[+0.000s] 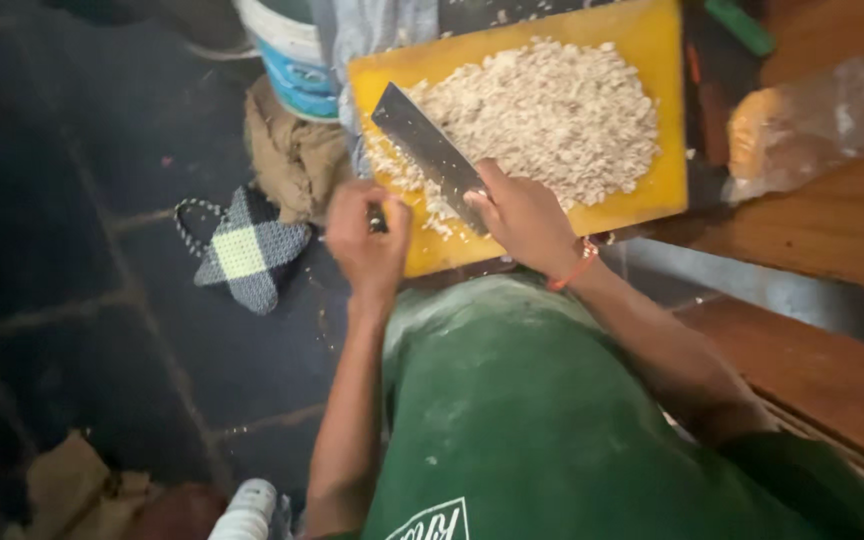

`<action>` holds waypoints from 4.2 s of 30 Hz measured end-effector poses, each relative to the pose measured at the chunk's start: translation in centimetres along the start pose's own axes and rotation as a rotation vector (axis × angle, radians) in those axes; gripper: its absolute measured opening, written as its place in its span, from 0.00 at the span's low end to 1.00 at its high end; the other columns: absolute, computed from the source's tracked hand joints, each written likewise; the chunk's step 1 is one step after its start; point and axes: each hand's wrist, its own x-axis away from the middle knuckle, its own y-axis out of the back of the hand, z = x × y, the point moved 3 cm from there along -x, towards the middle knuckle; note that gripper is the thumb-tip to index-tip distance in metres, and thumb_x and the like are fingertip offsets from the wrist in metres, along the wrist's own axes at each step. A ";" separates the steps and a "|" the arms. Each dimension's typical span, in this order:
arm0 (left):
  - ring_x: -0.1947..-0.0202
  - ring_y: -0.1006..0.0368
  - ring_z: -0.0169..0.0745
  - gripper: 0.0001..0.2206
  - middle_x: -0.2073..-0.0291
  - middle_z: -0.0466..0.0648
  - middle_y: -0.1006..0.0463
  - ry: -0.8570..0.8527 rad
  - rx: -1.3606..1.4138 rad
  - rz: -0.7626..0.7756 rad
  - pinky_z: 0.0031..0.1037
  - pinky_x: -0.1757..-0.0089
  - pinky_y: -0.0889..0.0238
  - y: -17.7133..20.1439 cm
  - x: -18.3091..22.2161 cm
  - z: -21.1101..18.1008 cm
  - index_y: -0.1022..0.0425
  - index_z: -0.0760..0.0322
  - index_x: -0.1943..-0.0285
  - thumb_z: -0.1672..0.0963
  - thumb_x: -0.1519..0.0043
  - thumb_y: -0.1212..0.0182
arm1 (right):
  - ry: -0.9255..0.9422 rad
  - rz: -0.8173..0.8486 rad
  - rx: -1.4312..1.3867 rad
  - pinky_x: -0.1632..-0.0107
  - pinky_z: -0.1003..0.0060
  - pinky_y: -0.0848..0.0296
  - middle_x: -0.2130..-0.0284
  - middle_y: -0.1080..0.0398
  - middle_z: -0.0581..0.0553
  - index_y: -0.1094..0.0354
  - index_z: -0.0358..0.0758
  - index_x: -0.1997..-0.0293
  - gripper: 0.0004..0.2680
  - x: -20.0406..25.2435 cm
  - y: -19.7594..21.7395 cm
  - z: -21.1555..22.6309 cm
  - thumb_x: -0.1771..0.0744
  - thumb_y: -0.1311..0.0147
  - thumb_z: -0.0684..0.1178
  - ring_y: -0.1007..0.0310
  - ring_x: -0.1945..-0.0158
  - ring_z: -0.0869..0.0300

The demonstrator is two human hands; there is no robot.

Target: The person chops a pile of small white food items on a yellow cutting board using a cleaver.

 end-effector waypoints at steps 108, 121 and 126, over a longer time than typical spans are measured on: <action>0.19 0.62 0.65 0.40 0.20 0.67 0.56 0.110 -0.255 -0.074 0.49 0.26 0.73 -14.9 4.0 -2.7 0.61 0.78 0.19 0.40 0.27 0.66 | 0.084 -0.347 -0.023 0.52 0.54 0.26 0.54 0.29 0.38 0.30 0.39 0.37 0.20 7.5 14.2 -14.0 0.36 0.53 0.34 0.25 0.55 0.44; 0.19 0.59 0.60 0.32 0.21 0.64 0.50 -0.023 -0.154 0.005 0.48 0.25 0.67 -10.3 -0.5 -0.5 0.49 0.72 0.21 0.43 0.24 0.60 | 0.054 -0.378 -0.134 0.51 0.59 0.28 0.57 0.28 0.37 0.31 0.37 0.37 0.20 9.7 16.2 -16.3 0.36 0.54 0.32 0.25 0.54 0.49; 0.19 0.57 0.57 0.31 0.21 0.59 0.47 -0.101 -0.181 0.302 0.50 0.26 0.72 -12.2 -6.4 0.5 0.50 0.66 0.18 0.45 0.25 0.64 | -0.313 -0.348 -0.113 0.60 0.58 0.31 0.66 0.31 0.37 0.30 0.41 0.34 0.19 12.9 13.9 -17.1 0.34 0.51 0.35 0.29 0.65 0.47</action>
